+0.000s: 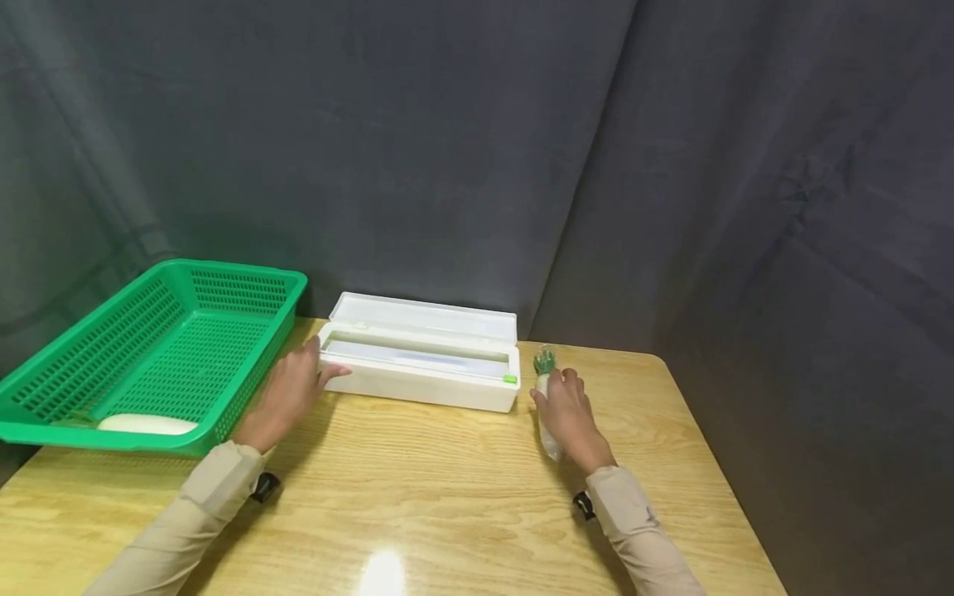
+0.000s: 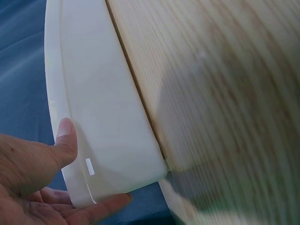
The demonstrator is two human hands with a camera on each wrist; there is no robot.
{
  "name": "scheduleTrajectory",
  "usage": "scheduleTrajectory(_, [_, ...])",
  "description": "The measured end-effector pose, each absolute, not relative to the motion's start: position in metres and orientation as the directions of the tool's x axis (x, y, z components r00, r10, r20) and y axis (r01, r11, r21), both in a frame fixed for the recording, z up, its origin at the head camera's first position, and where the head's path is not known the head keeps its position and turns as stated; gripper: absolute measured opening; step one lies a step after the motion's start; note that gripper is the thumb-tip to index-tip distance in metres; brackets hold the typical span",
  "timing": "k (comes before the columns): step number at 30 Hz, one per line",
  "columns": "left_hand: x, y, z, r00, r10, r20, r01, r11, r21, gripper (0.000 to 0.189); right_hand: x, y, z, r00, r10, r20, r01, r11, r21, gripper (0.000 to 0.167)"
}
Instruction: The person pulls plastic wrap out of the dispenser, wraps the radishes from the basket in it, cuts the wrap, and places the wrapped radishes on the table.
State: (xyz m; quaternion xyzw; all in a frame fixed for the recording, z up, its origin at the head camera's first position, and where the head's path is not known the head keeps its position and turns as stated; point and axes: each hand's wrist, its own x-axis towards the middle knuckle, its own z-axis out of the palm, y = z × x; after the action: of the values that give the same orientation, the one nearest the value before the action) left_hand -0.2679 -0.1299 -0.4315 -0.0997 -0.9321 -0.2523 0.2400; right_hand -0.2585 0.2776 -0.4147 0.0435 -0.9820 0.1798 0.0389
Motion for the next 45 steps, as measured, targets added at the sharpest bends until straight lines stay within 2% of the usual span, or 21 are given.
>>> scheduleTrajectory(3, [-0.269, -0.129, -0.431, -0.866, 0.063, 0.497, 0.306, 0.853, 0.424, 0.055, -0.257, 0.271, -0.409, -0.960, -0.118, 0.252, -0.202, 0.919, -0.340, 0.042])
scheduleTrajectory(7, [-0.271, -0.127, -0.431, -0.858, 0.069, 0.510, 0.317, 0.851, 0.418, 0.055, -0.258, 0.256, -0.400, -0.837, -0.247, 0.488, -0.422, 0.859, -0.288, 0.025])
scheduleTrajectory(10, [-0.274, -0.127, -0.429, -0.849, 0.066, 0.524, 0.319, 0.854, 0.410, 0.056, -0.263, 0.243, -0.397, -0.751, -0.372, 0.546, -0.561, 0.795, -0.229, 0.020])
scheduleTrajectory(13, [-0.277, -0.128, -0.427, -0.853, 0.056, 0.519, 0.310, 0.855, 0.416, 0.056, -0.272, 0.232, -0.399, -0.715, -0.464, 0.523, -0.639, 0.737, -0.221, 0.019])
scheduleTrajectory(15, [-0.278, -0.129, -0.427, -0.863, 0.046, 0.503, 0.295, 0.854, 0.428, 0.057, -0.277, 0.226, -0.403, -0.716, -0.486, 0.501, -0.657, 0.712, -0.247, 0.019])
scheduleTrajectory(20, [-0.274, -0.129, -0.430, -0.881, 0.041, 0.471, 0.285, 0.842, 0.459, 0.061, -0.283, 0.217, -0.410, -0.774, -0.462, 0.433, -0.620, 0.692, -0.370, 0.016])
scheduleTrajectory(25, [-0.271, -0.131, -0.433, -0.829, 0.143, 0.541, 0.426, 0.788, 0.445, 0.060, -0.284, 0.215, -0.408, -0.817, -0.457, 0.353, -0.576, 0.684, -0.447, 0.011])
scheduleTrajectory(29, [-0.275, -0.129, -0.431, -0.795, 0.240, 0.558, 0.524, 0.735, 0.430, 0.043, -0.286, 0.216, -0.403, -0.840, -0.448, 0.307, -0.542, 0.659, -0.522, 0.009])
scheduleTrajectory(33, [-0.280, -0.127, -0.432, -0.812, 0.250, 0.527, 0.519, 0.723, 0.457, 0.029, -0.287, 0.215, -0.401, -0.864, -0.422, 0.275, -0.498, 0.634, -0.592, 0.009])
scheduleTrajectory(37, [-0.285, -0.127, -0.432, -0.824, 0.242, 0.512, 0.505, 0.724, 0.471, 0.020, -0.286, 0.213, -0.403, -0.876, -0.381, 0.297, -0.481, 0.624, -0.616, 0.009])
scheduleTrajectory(45, [-0.291, -0.128, -0.425, -0.848, 0.220, 0.481, 0.481, 0.700, 0.527, 0.010, -0.287, 0.208, -0.412, -0.882, -0.288, 0.374, -0.466, 0.655, -0.594, 0.008])
